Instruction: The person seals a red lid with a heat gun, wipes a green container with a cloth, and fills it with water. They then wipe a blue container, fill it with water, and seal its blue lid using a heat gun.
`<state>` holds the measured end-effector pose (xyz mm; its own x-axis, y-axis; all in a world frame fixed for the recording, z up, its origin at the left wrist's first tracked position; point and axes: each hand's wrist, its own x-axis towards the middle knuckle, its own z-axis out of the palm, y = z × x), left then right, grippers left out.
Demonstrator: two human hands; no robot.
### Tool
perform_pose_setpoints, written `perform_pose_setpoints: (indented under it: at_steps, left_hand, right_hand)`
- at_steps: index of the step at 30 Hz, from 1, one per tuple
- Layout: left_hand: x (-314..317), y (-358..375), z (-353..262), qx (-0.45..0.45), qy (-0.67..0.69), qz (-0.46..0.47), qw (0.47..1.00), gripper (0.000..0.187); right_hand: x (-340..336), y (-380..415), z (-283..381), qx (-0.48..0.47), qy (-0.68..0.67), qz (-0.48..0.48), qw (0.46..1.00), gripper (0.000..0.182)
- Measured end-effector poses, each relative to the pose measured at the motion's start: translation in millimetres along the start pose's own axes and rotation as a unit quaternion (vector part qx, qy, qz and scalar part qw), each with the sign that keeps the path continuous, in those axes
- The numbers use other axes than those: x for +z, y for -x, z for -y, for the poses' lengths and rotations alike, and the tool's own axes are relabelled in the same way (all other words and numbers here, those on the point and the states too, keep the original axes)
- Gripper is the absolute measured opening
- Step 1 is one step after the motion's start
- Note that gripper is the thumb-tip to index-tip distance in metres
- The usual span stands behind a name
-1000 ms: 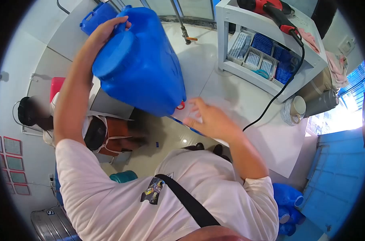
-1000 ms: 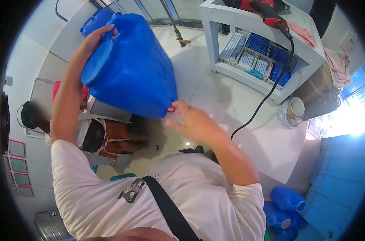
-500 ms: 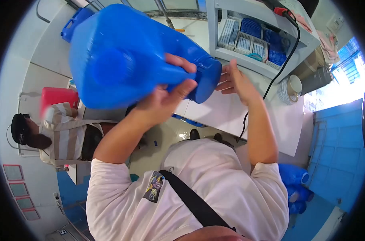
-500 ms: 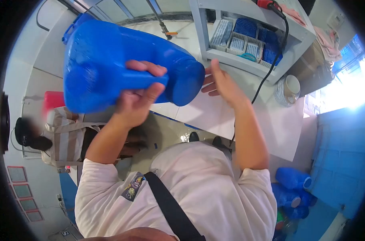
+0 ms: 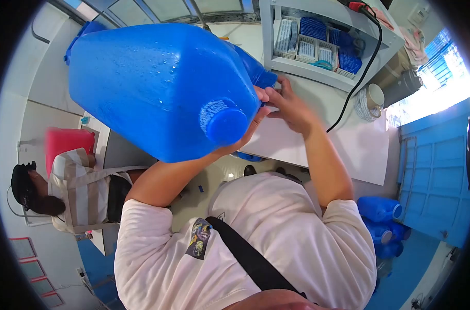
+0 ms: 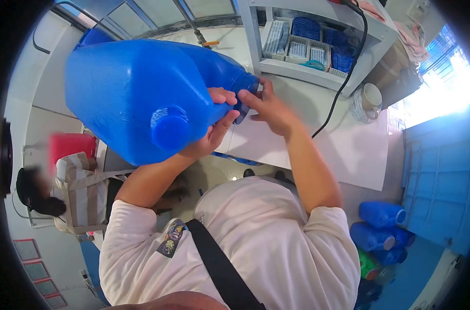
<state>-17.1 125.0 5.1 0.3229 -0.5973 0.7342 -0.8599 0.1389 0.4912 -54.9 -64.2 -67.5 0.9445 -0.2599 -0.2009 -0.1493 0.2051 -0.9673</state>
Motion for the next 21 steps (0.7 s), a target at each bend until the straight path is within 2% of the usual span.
perform_pose_setpoints:
  at_steps: [1, 2, 3, 4, 5, 6, 7, 8, 9, 11, 12, 14, 15, 17, 18, 19, 20, 21]
  left_hand:
    - [1.4, -2.6, 5.7, 0.035, -0.031, -0.003, 0.999, 0.040]
    - [2.5, -3.8, 12.6, 0.068, -0.063, -0.007, 0.996, 0.038]
    - [-0.8, 5.7, 37.7, 0.063, -0.063, -0.006, 0.996, 0.038]
    - [-10.6, 22.1, 78.7, 0.003, -0.137, 0.031, 0.990, 0.034]
    - [-23.9, 28.1, 107.3, -0.055, -0.211, 0.069, 0.973, 0.031]
    - [-37.9, 23.0, 118.6, -0.055, -0.213, 0.070, 0.973, 0.031]
    - [-50.9, 18.5, 126.0, -0.025, -0.301, 0.081, 0.950, 0.030]
    - [-61.8, 15.3, 132.2, 0.005, -0.385, 0.091, 0.918, 0.030]
    - [-70.0, 11.9, 138.4, 0.004, -0.385, 0.092, 0.918, 0.030]
    - [-82.7, 6.9, 149.0, -0.005, -0.314, 0.059, 0.947, 0.031]
    - [-89.7, 6.0, 153.6, -0.006, -0.314, 0.059, 0.948, 0.031]
    - [-105.7, 4.9, 164.1, 0.001, -0.350, 0.095, 0.932, 0.032]
    - [-113.3, 4.2, 169.2, 0.005, -0.369, 0.113, 0.923, 0.032]
    - [-120.2, -5.0, 165.8, 0.012, -0.406, 0.147, 0.902, 0.032]
    - [-127.7, -15.4, 158.9, -0.014, -0.397, 0.133, 0.908, 0.033]
    - [-136.9, -33.5, 142.6, -0.014, -0.399, 0.131, 0.907, 0.033]
    - [-148.3, -51.9, 125.9, -0.012, -0.379, 0.071, 0.922, 0.028]
    - [-160.9, -70.8, 111.2, -0.010, -0.358, 0.011, 0.933, 0.024]
  right_hand:
    - [3.5, -3.0, -10.8, 0.020, -0.105, 0.060, 0.992, 0.101]
    - [1.2, -12.2, -25.6, 0.023, -0.106, 0.059, 0.992, 0.101]
    - [-3.9, -25.4, -41.4, -0.088, 0.036, -0.015, 0.995, 0.104]
    - [-8.4, -31.9, -49.9, -0.197, 0.177, -0.087, 0.960, 0.107]
    - [-11.9, -26.6, -43.3, -0.196, 0.175, -0.086, 0.961, 0.107]
    - [-15.5, -16.0, -27.4, -0.165, 0.239, -0.115, 0.950, 0.109]
    - [-18.5, -4.9, -14.6, -0.132, 0.301, -0.144, 0.934, 0.111]
    - [-20.7, 3.6, -7.9, -0.136, 0.315, -0.150, 0.927, 0.110]
    - [-23.6, 8.3, -3.9, -0.136, 0.315, -0.149, 0.927, 0.110]
    - [-29.8, 15.0, 1.0, -0.134, 0.426, -0.160, 0.880, 0.112]
    - [-31.9, 17.6, 2.2, -0.133, 0.427, -0.160, 0.880, 0.112]
    - [-36.0, 21.0, 3.4, -0.131, 0.510, -0.164, 0.834, 0.114]
    - [-40.0, 21.9, 0.9, -0.131, 0.511, -0.164, 0.834, 0.114]
    - [-51.5, 23.6, -6.1, -0.150, 0.331, -0.142, 0.921, 0.103]
    - [-56.5, 24.9, -4.1, -0.152, 0.331, -0.141, 0.921, 0.103]
    - [-61.6, 26.3, 0.1, -0.095, 0.111, -0.104, 0.984, 0.093]
    - [-66.2, 27.6, 2.6, -0.033, -0.115, -0.060, 0.991, 0.083]
    - [-71.4, 29.0, 2.7, -0.035, -0.114, -0.058, 0.991, 0.083]
